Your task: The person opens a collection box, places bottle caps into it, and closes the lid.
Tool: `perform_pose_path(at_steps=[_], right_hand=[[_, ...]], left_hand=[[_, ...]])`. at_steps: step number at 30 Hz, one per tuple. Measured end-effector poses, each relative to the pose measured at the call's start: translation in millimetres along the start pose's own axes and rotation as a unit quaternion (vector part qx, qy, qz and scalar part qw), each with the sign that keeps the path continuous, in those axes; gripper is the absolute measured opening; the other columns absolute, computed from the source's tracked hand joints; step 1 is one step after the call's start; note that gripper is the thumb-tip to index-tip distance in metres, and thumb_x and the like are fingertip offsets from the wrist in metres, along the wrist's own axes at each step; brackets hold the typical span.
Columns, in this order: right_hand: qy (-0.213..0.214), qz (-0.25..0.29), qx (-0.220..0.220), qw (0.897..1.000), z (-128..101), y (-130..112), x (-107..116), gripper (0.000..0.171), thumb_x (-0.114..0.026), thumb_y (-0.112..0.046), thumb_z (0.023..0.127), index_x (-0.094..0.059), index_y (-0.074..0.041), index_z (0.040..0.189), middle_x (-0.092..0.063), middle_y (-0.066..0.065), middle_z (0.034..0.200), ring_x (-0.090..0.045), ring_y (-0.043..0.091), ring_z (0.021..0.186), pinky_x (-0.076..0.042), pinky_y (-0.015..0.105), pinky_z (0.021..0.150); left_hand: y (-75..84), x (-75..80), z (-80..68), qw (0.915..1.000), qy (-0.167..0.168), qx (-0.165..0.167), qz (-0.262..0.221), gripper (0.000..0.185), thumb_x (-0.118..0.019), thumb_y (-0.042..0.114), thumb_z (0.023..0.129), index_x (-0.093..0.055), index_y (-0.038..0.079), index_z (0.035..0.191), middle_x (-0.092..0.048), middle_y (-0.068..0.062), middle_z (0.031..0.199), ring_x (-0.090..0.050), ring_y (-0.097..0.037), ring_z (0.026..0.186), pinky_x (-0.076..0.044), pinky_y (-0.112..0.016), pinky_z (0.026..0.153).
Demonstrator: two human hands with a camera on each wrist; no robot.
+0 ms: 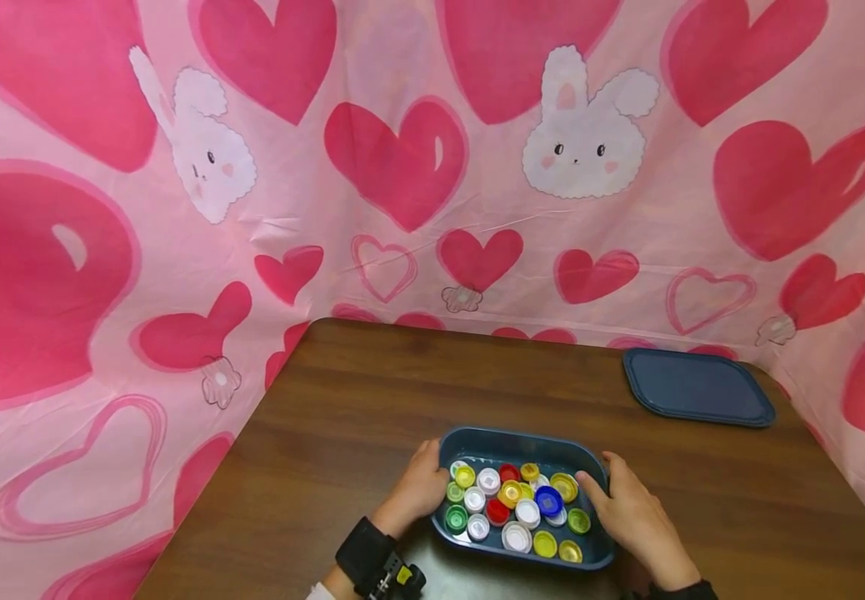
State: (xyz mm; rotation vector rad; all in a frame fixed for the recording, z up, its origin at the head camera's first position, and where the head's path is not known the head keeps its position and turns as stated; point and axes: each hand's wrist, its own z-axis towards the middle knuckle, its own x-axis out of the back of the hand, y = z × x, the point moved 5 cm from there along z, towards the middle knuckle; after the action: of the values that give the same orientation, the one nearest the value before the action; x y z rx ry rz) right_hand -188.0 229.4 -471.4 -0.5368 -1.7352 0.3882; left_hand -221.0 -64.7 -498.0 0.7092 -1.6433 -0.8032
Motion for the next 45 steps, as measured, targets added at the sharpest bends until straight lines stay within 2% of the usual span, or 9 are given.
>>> perform_pose_path(at_steps=[2, 5, 12, 16, 20, 26, 31, 39, 45], right_hand=[[0.007, -0.002, 0.006, 1.000, 2.8, 2.1, 8.3, 0.079, -0.052, -0.051, 0.102, -0.033, 0.011, 0.147, -0.060, 0.031, 0.124, -0.063, 0.044, 0.106, -0.052, 0.058, 0.083], [0.023, -0.011, 0.020, 0.999, 9.0, 7.1, 22.5, 0.074, -0.055, -0.045, 0.101, -0.037, 0.012, 0.144, -0.063, 0.023, 0.113, -0.064, 0.035, 0.099, -0.053, 0.054, 0.079], [0.069, -0.039, 0.068, 0.995, 27.4, 24.0, 51.8, 0.060, -0.058, -0.030, 0.101, -0.043, 0.014, 0.139, -0.050, 0.038, 0.129, -0.051, 0.052, 0.118, -0.044, 0.065, 0.093], [0.092, -0.048, 0.096, 0.990, 40.0, 35.5, 61.9, 0.054, -0.058, -0.021, 0.100, -0.044, 0.017, 0.136, -0.044, 0.042, 0.132, -0.044, 0.058, 0.123, -0.039, 0.069, 0.097], [0.107, -0.055, 0.106, 0.987, 54.4, 51.3, 71.4, 0.053, -0.057, -0.017, 0.099, -0.042, 0.019, 0.135, -0.039, 0.045, 0.134, -0.039, 0.062, 0.122, -0.035, 0.072, 0.098], [0.126, -0.090, 0.097, 0.983, 79.6, 73.7, 90.3, 0.055, -0.059, -0.017, 0.096, -0.043, 0.020, 0.134, -0.039, 0.047, 0.130, -0.037, 0.066, 0.116, -0.033, 0.076, 0.094], [0.115, -0.117, 0.098, 0.982, 101.1, 87.6, 99.9, 0.058, -0.062, -0.020, 0.094, -0.044, 0.019, 0.133, -0.039, 0.046, 0.130, -0.037, 0.066, 0.116, -0.033, 0.078, 0.091], [0.085, -0.142, 0.096, 0.982, 127.4, 113.4, 101.0, 0.068, -0.066, -0.031, 0.094, -0.041, 0.018, 0.134, -0.038, 0.047, 0.131, -0.036, 0.068, 0.115, -0.034, 0.078, 0.089], [0.083, -0.195, 0.113, 0.971, 134.5, 122.4, 97.2, 0.072, -0.072, -0.035, 0.090, -0.046, 0.018, 0.131, -0.042, 0.045, 0.131, -0.038, 0.066, 0.118, -0.035, 0.079, 0.091]], left_hand=[[0.5, 0.5, 0.1, 1.0000, 0.002, 0.000, 0.002, 0.051, -0.049, 0.002, 0.097, -0.040, -0.013, 0.145, -0.043, -0.030, 0.148, -0.041, -0.045, 0.138, -0.032, -0.062, 0.113], [1.3, 1.0, -0.5, 1.0000, 0.004, -0.003, 0.001, 0.052, -0.049, 0.001, 0.097, -0.039, -0.015, 0.145, -0.040, -0.031, 0.150, -0.039, -0.046, 0.140, -0.031, -0.062, 0.114], [2.6, 0.9, -4.0, 0.9999, 0.010, -0.008, -0.002, 0.052, -0.049, 0.000, 0.096, -0.039, -0.015, 0.145, -0.040, -0.032, 0.149, -0.039, -0.048, 0.139, -0.031, -0.063, 0.113], [2.0, 0.2, -4.8, 0.9999, 0.013, -0.005, 0.005, 0.052, -0.050, 0.000, 0.096, -0.040, -0.015, 0.145, -0.041, -0.032, 0.149, -0.039, -0.047, 0.139, -0.032, -0.062, 0.113], [1.5, -1.6, -4.8, 0.9999, 0.014, 0.003, 0.005, 0.052, -0.050, 0.000, 0.096, -0.040, -0.014, 0.145, -0.041, -0.031, 0.149, -0.041, -0.046, 0.138, -0.033, -0.062, 0.113], [0.9, -3.5, -3.9, 0.9998, 0.013, 0.018, 0.003, 0.050, -0.051, 0.000, 0.096, -0.042, -0.012, 0.144, -0.045, -0.028, 0.146, -0.045, -0.044, 0.134, -0.036, -0.062, 0.111], [1.4, -2.3, -3.1, 0.9997, 0.013, 0.022, 0.000, 0.050, -0.051, 0.000, 0.096, -0.042, -0.011, 0.144, -0.045, -0.027, 0.146, -0.046, -0.043, 0.133, -0.036, -0.062, 0.110], [4.3, -0.8, -5.2, 0.9998, 0.012, 0.016, -0.004, 0.049, -0.051, 0.001, 0.097, -0.043, -0.011, 0.144, -0.047, -0.026, 0.144, -0.047, -0.042, 0.131, -0.036, -0.063, 0.110], [4.9, -1.0, -6.6, 0.9997, 0.020, 0.014, -0.002, 0.048, -0.051, -0.001, 0.095, -0.045, -0.012, 0.141, -0.049, -0.027, 0.141, -0.048, -0.044, 0.131, -0.037, -0.063, 0.109]])
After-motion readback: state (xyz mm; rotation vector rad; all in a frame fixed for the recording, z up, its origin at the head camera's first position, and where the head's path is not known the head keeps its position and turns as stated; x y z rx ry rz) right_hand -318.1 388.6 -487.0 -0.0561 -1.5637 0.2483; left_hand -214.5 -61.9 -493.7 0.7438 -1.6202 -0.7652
